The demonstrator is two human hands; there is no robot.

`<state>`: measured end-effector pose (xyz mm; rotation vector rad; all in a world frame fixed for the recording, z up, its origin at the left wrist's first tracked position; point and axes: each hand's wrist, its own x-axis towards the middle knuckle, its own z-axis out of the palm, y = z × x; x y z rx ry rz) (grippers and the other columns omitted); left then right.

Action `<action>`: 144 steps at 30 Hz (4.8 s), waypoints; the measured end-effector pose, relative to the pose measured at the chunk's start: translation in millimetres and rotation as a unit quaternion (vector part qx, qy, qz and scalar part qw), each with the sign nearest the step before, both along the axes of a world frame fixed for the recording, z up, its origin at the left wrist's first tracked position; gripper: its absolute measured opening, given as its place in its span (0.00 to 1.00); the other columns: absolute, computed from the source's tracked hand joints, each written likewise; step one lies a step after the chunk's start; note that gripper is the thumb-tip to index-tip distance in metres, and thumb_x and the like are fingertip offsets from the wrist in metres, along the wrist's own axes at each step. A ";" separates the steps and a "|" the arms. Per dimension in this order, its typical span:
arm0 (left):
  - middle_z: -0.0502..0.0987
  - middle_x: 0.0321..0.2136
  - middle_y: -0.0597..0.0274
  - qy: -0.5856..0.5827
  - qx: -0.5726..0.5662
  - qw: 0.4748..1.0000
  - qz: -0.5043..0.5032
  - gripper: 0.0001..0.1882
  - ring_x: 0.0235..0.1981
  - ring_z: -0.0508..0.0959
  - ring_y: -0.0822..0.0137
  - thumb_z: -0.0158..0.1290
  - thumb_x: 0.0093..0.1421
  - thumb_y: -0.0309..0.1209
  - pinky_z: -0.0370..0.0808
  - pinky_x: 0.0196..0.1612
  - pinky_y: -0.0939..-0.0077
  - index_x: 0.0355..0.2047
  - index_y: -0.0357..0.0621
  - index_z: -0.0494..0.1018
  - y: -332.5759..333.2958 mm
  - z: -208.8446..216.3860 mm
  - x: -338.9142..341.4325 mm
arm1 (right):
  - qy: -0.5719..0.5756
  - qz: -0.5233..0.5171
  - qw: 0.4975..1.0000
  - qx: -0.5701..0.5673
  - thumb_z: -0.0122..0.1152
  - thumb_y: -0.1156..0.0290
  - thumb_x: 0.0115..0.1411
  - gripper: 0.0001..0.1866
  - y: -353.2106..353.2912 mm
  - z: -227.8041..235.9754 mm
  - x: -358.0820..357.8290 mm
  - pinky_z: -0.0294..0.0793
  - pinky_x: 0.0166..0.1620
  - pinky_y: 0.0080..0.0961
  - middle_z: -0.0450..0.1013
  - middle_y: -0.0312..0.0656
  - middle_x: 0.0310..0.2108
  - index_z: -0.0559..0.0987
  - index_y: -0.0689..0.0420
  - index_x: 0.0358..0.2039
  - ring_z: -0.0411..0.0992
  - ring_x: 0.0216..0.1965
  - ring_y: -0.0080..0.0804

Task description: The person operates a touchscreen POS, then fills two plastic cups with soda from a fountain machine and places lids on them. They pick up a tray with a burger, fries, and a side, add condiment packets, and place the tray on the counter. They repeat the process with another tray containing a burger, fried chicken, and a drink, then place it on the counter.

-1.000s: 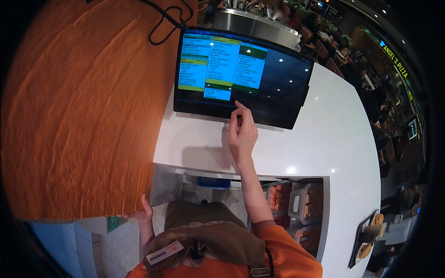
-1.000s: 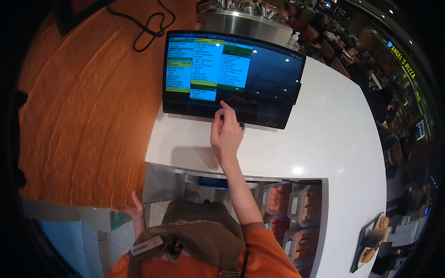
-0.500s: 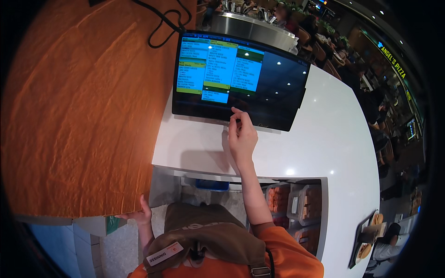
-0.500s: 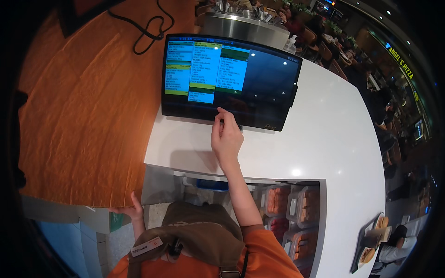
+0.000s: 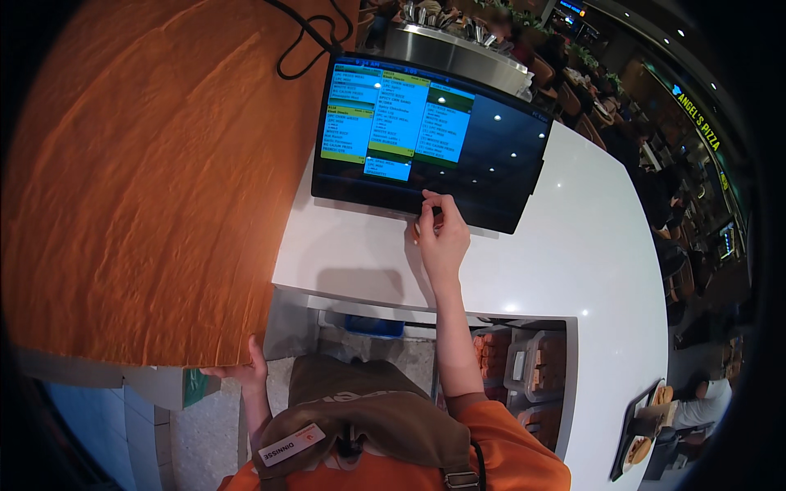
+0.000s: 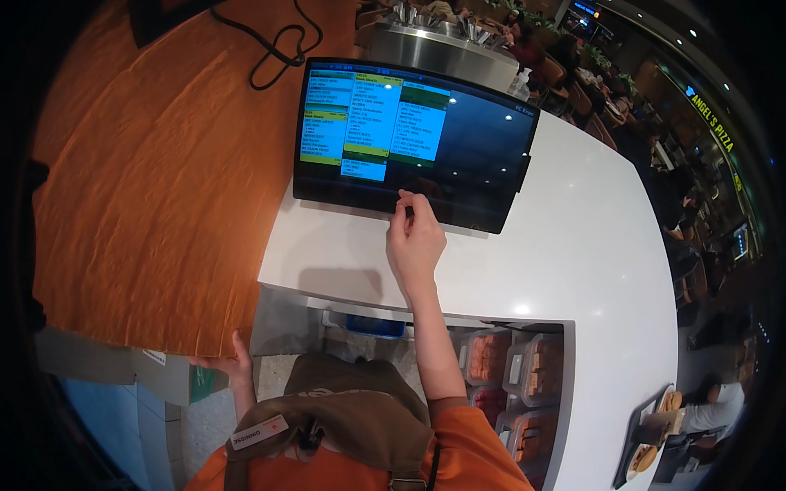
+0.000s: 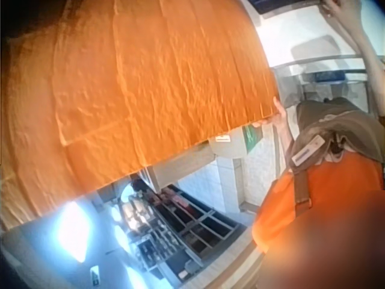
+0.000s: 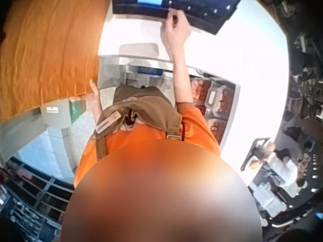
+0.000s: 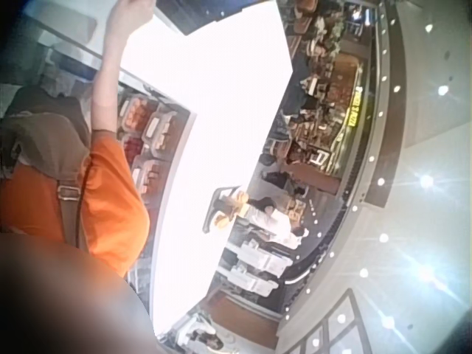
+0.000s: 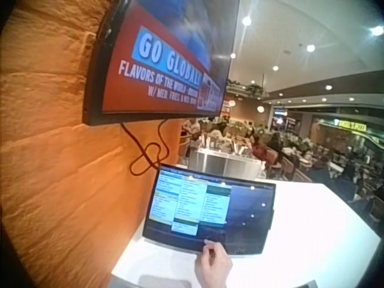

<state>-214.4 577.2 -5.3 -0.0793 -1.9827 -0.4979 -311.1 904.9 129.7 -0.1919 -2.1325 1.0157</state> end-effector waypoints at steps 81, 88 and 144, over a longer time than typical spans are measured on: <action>0.75 0.35 0.56 -0.422 0.753 0.389 0.320 0.13 0.36 0.75 0.60 0.49 0.55 0.33 0.72 0.41 0.63 0.39 0.45 0.74 -952.9 -73.0 605.9 | -0.350 0.789 0.476 0.169 0.55 0.65 0.57 0.19 -1369.8 98.6 272.2 0.72 0.33 0.30 0.75 0.39 0.40 0.68 0.51 0.49 0.73 0.27 0.33; 0.78 0.27 0.54 -0.318 0.656 0.559 0.395 0.16 0.28 0.78 0.66 0.47 0.59 0.38 0.75 0.30 0.68 0.36 0.37 0.75 -1371.4 -13.2 511.9 | -0.317 0.721 0.591 0.172 0.58 0.67 0.55 0.26 -1476.8 209.3 169.7 0.72 0.34 0.28 0.70 0.40 0.47 0.64 0.55 0.54 0.73 0.29 0.30; 0.76 0.24 0.60 -0.158 0.186 0.901 -0.357 0.15 0.22 0.72 0.65 0.48 0.48 0.16 0.68 0.27 0.75 0.37 0.40 0.76 -1863.3 311.9 -349.2 | -0.275 0.106 0.295 0.909 0.74 0.53 0.31 0.39 -1820.6 369.7 -620.0 0.72 0.37 0.27 0.75 0.32 0.34 0.71 0.36 0.50 0.75 0.39 0.32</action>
